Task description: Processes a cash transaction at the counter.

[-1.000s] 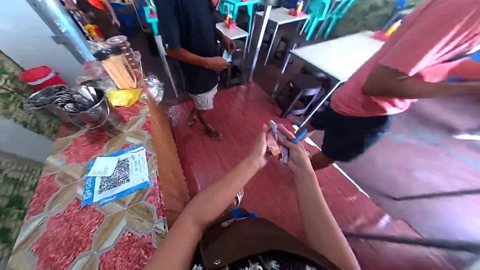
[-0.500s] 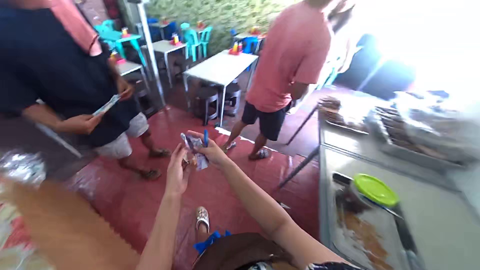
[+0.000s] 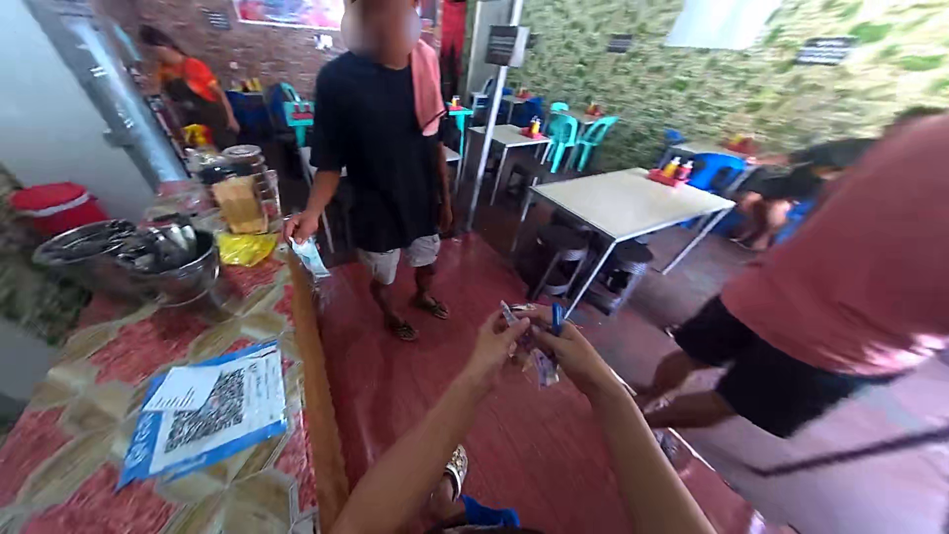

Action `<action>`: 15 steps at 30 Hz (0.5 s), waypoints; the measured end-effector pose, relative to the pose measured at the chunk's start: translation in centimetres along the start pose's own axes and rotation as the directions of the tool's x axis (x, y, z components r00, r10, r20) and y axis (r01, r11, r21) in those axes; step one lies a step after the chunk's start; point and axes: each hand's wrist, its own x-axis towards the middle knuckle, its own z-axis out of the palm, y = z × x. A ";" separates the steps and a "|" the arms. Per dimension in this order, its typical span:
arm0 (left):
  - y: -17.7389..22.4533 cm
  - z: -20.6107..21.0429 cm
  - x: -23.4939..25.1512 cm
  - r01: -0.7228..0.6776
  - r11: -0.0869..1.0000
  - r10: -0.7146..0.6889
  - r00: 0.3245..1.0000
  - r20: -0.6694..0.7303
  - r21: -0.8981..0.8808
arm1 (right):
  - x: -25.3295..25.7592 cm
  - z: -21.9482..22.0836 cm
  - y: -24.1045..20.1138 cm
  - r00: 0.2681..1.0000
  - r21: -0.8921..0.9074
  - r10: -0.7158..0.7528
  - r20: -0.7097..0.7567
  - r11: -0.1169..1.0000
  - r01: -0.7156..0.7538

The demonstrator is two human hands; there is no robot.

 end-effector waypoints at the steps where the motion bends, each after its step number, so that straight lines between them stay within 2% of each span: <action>1: -0.3 -0.8 -0.5 0.007 1.000 -0.008 1.000 -0.024 -0.012 | 0.2 0.7 0.2 0.999 0.021 0.006 0.033 1.000 -0.007; 5: -1.4 -4.2 -2.9 0.004 0.999 -0.010 0.992 -0.126 -0.046 | 0.3 4.4 0.9 0.985 0.082 0.077 0.153 0.993 -0.090; 9: -4.3 -8.1 -5.3 -0.015 0.999 0.007 0.975 -0.223 -0.033 | -0.4 8.0 2.7 0.947 0.066 0.161 0.276 0.980 -0.185; 12: -6.5 -10.9 -7.1 0.052 0.998 -0.062 0.961 -0.269 -0.041 | -0.9 9.7 4.5 0.903 0.016 0.239 0.358 0.965 -0.262; 15: -8.2 -12.7 -7.9 0.131 0.980 -0.171 0.941 -0.291 -0.150 | -1.0 10.8 6.1 0.879 -0.024 0.299 0.373 0.950 -0.313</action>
